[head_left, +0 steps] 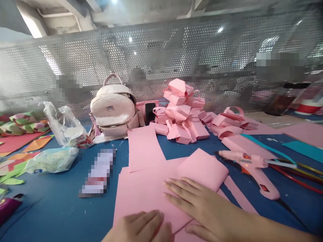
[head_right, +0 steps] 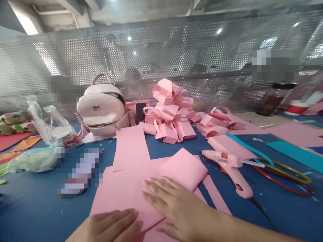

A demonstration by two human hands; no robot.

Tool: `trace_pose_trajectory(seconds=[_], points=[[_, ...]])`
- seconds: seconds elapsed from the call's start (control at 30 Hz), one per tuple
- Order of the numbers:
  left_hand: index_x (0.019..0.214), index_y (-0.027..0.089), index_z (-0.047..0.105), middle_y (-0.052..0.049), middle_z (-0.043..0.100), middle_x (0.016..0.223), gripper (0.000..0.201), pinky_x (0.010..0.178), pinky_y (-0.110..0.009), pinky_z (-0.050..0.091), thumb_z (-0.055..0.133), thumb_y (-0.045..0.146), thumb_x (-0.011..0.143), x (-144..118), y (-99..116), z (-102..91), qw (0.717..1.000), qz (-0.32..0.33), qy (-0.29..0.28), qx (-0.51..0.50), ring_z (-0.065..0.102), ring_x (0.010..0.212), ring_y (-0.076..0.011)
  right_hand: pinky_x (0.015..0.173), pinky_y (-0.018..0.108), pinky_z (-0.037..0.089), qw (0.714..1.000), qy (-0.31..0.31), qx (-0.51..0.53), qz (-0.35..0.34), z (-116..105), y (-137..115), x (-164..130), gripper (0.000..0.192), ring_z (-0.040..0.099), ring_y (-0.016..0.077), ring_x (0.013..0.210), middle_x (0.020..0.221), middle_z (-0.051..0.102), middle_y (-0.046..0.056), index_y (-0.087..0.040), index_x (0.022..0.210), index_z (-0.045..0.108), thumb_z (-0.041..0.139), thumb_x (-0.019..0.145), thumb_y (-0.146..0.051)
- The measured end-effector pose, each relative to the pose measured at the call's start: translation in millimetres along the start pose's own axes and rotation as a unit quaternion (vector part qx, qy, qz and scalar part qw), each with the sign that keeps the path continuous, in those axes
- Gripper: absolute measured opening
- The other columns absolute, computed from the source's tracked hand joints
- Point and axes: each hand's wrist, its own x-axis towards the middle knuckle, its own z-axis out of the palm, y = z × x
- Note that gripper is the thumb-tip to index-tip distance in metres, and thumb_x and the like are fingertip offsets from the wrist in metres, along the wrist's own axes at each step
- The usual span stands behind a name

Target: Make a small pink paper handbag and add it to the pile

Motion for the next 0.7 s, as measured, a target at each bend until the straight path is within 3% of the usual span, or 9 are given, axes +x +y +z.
trace_pose_trajectory(seconds=[0.13, 0.23, 0.3, 0.33, 0.4, 0.5, 0.53, 0.6, 0.7], points=[[0.111, 0.008, 0.069, -0.01, 0.08, 0.101, 0.031, 0.095, -0.023, 0.056, 0.04, 0.011, 0.103, -3, -11, -5.8, 0.999, 0.012, 0.01, -0.032, 0.076, 0.098, -0.0159, 0.114, 0.045, 0.046, 0.992, 0.057, -0.108, -0.034, -1, -9, 2, 0.049, 0.049, 0.0293, 0.139, 0.151, 0.05, 0.013, -0.012, 0.146, 0.051, 0.053, 0.099, -0.023], [0.123, 0.008, 0.065, -0.012, 0.078, 0.111, 0.03, 0.107, -0.028, 0.047, 0.044, 0.012, 0.103, 1, -14, -16.5, 0.998, 0.051, 0.01, -0.044, 0.072, 0.109, -0.0177, 0.108, 0.038, 0.052, 0.973, 0.152, -0.159, -0.069, -4, -9, 3, 0.047, 0.06, 0.023, 0.128, 0.142, 0.061, 0.013, -0.013, 0.141, 0.057, 0.042, 0.097, -0.005], [0.135, 0.011, 0.059, -0.01, 0.078, 0.111, 0.035, 0.109, -0.024, 0.045, 0.042, 0.016, 0.105, 9, -14, -28.4, 0.99, 0.042, 0.012, -0.134, 0.073, 0.107, -0.0156, 0.108, 0.037, 0.053, 0.961, 0.196, -0.176, -0.088, -10, -8, 2, 0.045, 0.063, 0.0202, 0.125, 0.139, 0.064, 0.011, -0.015, 0.139, 0.058, 0.039, 0.099, -0.005], [0.141, 0.014, 0.055, -0.008, 0.078, 0.111, 0.038, 0.108, -0.022, 0.045, 0.041, 0.018, 0.106, 14, -16, -35.9, 0.981, 0.023, 0.005, -0.193, 0.074, 0.105, -0.0146, 0.108, 0.037, 0.052, 0.954, 0.209, -0.191, -0.101, -14, -8, 1, 0.044, 0.063, 0.0197, 0.124, 0.137, 0.066, 0.01, -0.016, 0.138, 0.059, 0.04, 0.1, -0.006], [0.149, 0.031, 0.047, -0.002, 0.073, 0.124, 0.043, 0.11, -0.026, 0.045, 0.043, 0.024, 0.106, 24, -21, -52.0, 0.933, -0.024, -0.101, -0.344, 0.071, 0.112, -0.0155, 0.107, 0.039, 0.053, 0.934, 0.233, -0.234, -0.136, -25, -8, 0, 0.039, 0.064, 0.021, 0.123, 0.132, 0.069, 0.01, -0.016, 0.133, 0.062, 0.043, 0.101, -0.008], [0.151, 0.033, 0.042, -0.005, 0.058, 0.146, 0.048, 0.112, -0.033, 0.044, 0.049, 0.036, 0.104, 31, -31, -67.7, 0.903, -0.15, -0.102, -0.389, 0.056, 0.133, -0.0239, 0.103, 0.041, 0.055, 0.901, 0.252, -0.289, -0.204, -43, -16, -3, 0.033, 0.066, 0.0253, 0.12, 0.127, 0.072, 0.012, -0.013, 0.127, 0.066, 0.048, 0.1, -0.011], [0.151, 0.031, 0.044, -0.006, 0.053, 0.15, 0.049, 0.112, -0.034, 0.043, 0.051, 0.04, 0.103, 31, -33, -67.6, 0.882, -0.225, -0.076, -0.407, 0.051, 0.138, -0.0258, 0.102, 0.041, 0.056, 0.894, 0.246, -0.298, -0.227, -49, -20, -4, 0.033, 0.066, 0.0266, 0.12, 0.127, 0.072, 0.012, -0.013, 0.127, 0.066, 0.048, 0.1, -0.012], [0.141, 0.032, 0.055, -0.005, 0.053, 0.151, 0.041, 0.114, -0.034, 0.04, 0.053, 0.043, 0.102, 30, -35, -58.5, 0.79, -0.381, -0.034, -0.479, 0.049, 0.138, -0.0246, 0.101, 0.039, 0.056, 0.885, 0.225, -0.306, -0.269, -57, -27, -4, 0.033, 0.067, 0.0278, 0.12, 0.129, 0.07, 0.012, -0.014, 0.128, 0.067, 0.051, 0.099, -0.015], [0.131, 0.023, 0.063, -0.011, 0.069, 0.128, 0.046, 0.098, -0.034, 0.051, 0.057, 0.053, 0.097, 32, -31, -32.1, 0.572, -0.479, -0.058, -0.663, 0.067, 0.113, -0.0244, 0.1, 0.036, 0.057, 0.874, 0.205, -0.305, -0.319, -64, -36, 0, 0.033, 0.068, 0.0271, 0.119, 0.128, 0.071, 0.009, -0.017, 0.127, 0.068, 0.054, 0.098, -0.022]])
